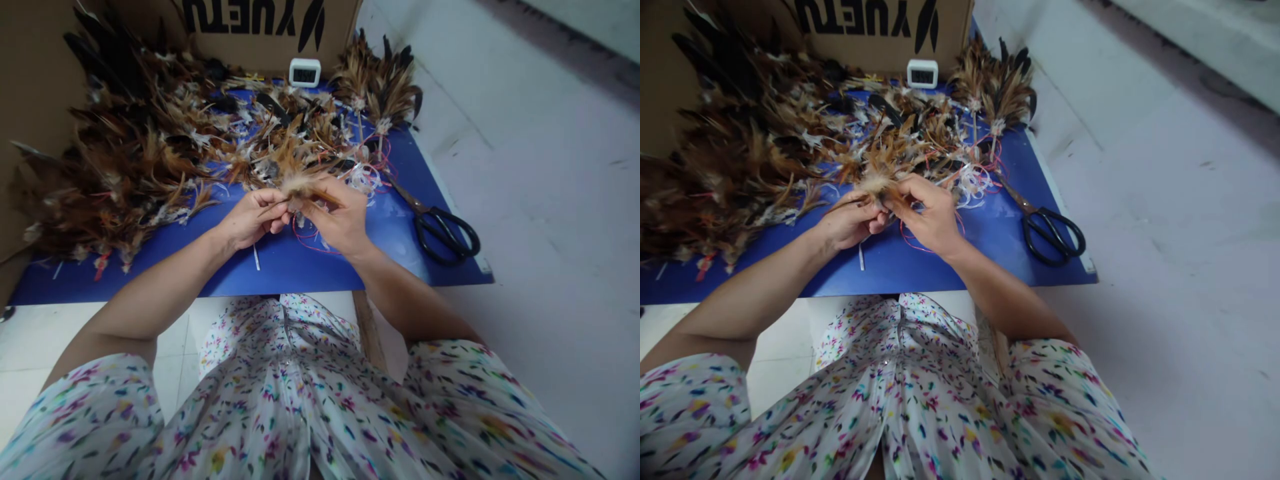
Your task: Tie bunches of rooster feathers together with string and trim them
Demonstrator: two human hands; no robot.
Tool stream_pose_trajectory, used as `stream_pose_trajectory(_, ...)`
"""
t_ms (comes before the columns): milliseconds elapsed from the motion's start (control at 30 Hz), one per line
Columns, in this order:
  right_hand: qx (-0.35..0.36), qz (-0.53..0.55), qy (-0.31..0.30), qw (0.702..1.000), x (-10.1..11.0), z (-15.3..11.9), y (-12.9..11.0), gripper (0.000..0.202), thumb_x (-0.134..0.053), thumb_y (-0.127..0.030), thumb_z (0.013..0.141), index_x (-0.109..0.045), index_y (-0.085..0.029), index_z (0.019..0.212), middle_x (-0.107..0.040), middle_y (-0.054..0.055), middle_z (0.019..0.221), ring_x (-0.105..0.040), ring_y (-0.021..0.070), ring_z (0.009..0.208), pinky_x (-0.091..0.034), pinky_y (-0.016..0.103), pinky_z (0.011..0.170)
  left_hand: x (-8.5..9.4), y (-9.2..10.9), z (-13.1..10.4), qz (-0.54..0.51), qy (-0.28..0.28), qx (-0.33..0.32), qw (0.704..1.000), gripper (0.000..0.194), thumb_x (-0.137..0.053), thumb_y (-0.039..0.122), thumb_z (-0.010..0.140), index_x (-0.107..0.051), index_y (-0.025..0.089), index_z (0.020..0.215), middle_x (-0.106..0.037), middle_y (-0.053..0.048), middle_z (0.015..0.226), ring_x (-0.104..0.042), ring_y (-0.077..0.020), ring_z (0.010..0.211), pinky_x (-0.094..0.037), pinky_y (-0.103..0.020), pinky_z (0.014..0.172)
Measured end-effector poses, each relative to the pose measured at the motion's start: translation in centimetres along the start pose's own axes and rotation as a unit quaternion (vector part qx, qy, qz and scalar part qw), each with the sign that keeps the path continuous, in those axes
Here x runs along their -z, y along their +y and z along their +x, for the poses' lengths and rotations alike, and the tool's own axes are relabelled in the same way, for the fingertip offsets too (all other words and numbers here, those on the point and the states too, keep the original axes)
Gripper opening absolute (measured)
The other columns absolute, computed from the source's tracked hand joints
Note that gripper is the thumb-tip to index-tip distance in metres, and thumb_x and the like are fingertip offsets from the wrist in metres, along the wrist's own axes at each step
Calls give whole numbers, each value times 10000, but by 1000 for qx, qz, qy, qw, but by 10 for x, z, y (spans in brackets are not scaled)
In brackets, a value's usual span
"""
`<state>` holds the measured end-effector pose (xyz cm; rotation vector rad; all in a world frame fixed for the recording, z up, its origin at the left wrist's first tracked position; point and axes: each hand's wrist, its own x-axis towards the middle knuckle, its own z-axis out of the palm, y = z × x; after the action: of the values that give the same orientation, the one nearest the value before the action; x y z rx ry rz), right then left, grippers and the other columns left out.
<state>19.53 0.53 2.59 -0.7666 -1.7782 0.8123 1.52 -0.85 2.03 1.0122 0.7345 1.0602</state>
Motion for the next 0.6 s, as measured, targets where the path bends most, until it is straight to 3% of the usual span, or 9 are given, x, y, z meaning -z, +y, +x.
stream_pose_trajectory(267, 40, -18, 5, 999, 0, 1, 4, 296, -702, -552, 865, -719, -256, 847, -710, 45, 915, -670, 228, 985, -565, 425, 924, -1, 2, 0, -14, 3, 3, 1000, 462, -958, 458, 524, -679, 115, 658, -618, -10, 555, -483, -48, 429, -334, -168, 393)
stream_pose_trajectory(467, 51, -40, 9, 998, 0, 3, 4, 293, -731, -562, 839, -724, -270, 818, -718, 42, 910, -671, 236, 994, -553, 448, 946, -3, 4, 0, 3, 42, 13, 999, 365, -911, 381, 657, -659, 118, 649, -600, -7, 547, -478, -50, 409, -348, -173, 391)
stream_pose_trajectory(600, 55, -40, 7, 998, 0, 3, 4, 260, -745, -530, 838, -733, -272, 809, -715, 31, 893, -672, 218, 947, -549, 426, 938, -2, 4, 0, -1, 28, 7, 1000, 373, -923, 390, 635, -670, 115, 653, -616, -15, 564, -476, -47, 416, -355, -175, 398)
